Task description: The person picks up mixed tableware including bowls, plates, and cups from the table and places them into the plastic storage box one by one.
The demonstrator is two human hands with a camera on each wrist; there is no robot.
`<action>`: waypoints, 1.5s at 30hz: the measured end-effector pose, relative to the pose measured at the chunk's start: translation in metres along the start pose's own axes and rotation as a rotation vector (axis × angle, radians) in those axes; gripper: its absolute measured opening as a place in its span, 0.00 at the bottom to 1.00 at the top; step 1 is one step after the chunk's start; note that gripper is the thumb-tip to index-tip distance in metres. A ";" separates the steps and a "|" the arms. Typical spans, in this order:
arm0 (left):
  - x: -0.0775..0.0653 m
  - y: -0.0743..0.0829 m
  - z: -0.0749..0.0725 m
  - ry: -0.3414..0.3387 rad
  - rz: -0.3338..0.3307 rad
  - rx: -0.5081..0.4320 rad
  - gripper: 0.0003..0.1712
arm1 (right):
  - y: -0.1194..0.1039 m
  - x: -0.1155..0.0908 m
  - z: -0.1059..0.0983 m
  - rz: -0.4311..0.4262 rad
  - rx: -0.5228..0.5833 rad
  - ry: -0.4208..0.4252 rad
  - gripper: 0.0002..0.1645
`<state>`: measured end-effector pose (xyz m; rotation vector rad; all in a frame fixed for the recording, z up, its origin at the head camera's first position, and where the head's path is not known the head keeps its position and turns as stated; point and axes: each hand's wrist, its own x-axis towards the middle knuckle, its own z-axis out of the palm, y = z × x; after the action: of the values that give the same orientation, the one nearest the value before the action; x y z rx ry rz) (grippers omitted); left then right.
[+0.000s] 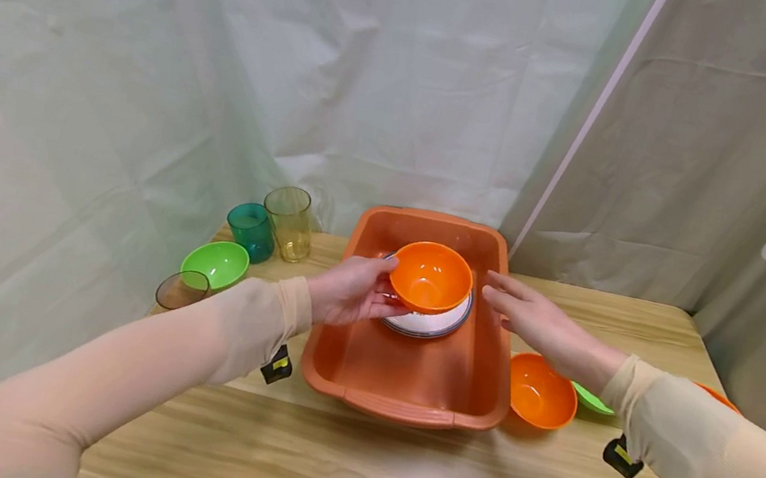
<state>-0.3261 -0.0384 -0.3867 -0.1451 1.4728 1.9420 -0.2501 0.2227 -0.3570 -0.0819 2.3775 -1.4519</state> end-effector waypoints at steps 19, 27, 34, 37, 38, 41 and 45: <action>0.039 0.034 0.005 0.121 0.021 0.087 0.28 | -0.005 -0.006 -0.012 -0.200 -0.496 0.070 0.48; 0.058 0.041 0.016 0.170 0.015 0.098 0.28 | -0.005 -0.003 -0.014 -0.253 -0.638 0.111 0.48; 0.068 0.041 0.019 0.177 0.016 0.088 0.27 | -0.004 -0.003 -0.011 -0.260 -0.699 0.093 0.48; 0.071 0.039 0.019 0.176 0.012 0.069 0.27 | -0.003 -0.002 -0.010 -0.257 -0.706 0.091 0.48; 0.072 0.038 0.018 0.183 0.008 0.070 0.27 | -0.003 -0.002 -0.009 -0.255 -0.709 0.091 0.48; 0.076 0.032 0.015 0.201 -0.011 0.071 0.27 | -0.002 0.000 -0.006 -0.272 -0.725 0.089 0.47; 0.079 0.020 0.010 0.240 -0.036 0.066 0.27 | -0.001 0.003 -0.001 -0.300 -0.752 0.087 0.46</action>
<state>-0.3949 0.0037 -0.4043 -0.3834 1.6739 1.8955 -0.2529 0.2228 -0.3566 -0.5869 2.9455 -0.5834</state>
